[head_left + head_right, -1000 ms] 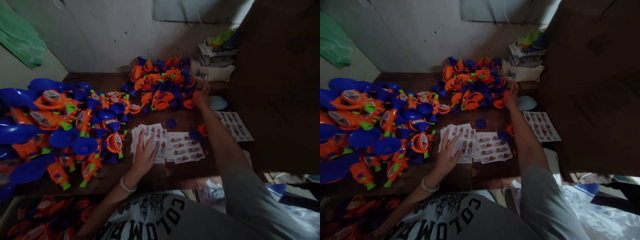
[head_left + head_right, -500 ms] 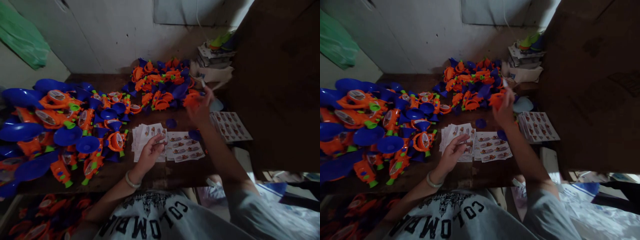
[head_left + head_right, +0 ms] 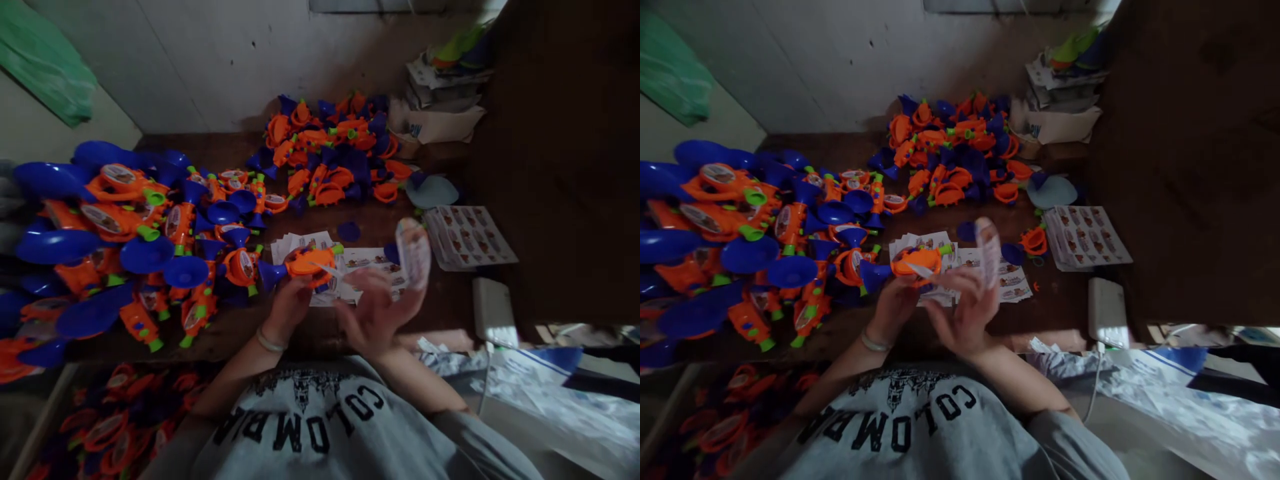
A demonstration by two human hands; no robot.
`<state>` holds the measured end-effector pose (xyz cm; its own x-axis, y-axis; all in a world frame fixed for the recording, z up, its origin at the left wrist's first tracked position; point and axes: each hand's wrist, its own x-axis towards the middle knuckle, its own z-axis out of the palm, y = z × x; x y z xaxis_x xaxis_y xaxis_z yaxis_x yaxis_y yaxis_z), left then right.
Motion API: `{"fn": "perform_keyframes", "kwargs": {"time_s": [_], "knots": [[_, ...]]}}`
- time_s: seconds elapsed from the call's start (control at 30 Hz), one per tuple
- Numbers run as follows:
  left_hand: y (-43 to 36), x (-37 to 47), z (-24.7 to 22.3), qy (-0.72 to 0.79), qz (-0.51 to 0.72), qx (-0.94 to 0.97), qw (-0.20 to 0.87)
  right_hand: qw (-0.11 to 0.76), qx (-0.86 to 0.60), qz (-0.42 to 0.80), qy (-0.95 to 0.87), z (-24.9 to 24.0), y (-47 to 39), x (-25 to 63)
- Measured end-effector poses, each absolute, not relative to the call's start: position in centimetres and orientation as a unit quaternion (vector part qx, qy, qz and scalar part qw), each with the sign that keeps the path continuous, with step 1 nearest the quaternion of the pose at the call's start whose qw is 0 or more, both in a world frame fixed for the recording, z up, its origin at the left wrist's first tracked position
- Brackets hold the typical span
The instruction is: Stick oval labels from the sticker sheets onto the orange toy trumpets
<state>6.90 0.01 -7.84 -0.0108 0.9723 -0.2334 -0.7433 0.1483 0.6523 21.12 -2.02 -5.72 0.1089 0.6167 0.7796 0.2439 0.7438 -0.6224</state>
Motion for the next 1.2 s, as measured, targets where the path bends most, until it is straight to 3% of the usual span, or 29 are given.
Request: {"fn": "perform_keyframes", "kwargs": {"time_s": [0.17, 0.27, 0.73, 1.2], "knots": [[-0.6, 7.4, -7.1, 0.340, 0.640, 0.206, 0.658, 0.716, -0.350, 0.347, -0.494, -4.2, -0.2, 20.8], [-1.2, 7.4, -6.6, 0.327, 0.639, 0.242, 0.653, 0.708, -0.349, 0.390, -0.475, -4.5, 0.2, 20.1], [-2.6, 6.8, -6.3, 0.322, 0.629, 0.366, 0.605, 0.682, -0.404, 0.254, -0.553, -4.8, -0.2, 18.9], [-2.6, 6.9, -5.8, 0.342, 0.634, 0.362, 0.591, 0.670, -0.429, 0.229, -0.561, -4.6, -0.4, 18.5]]}}
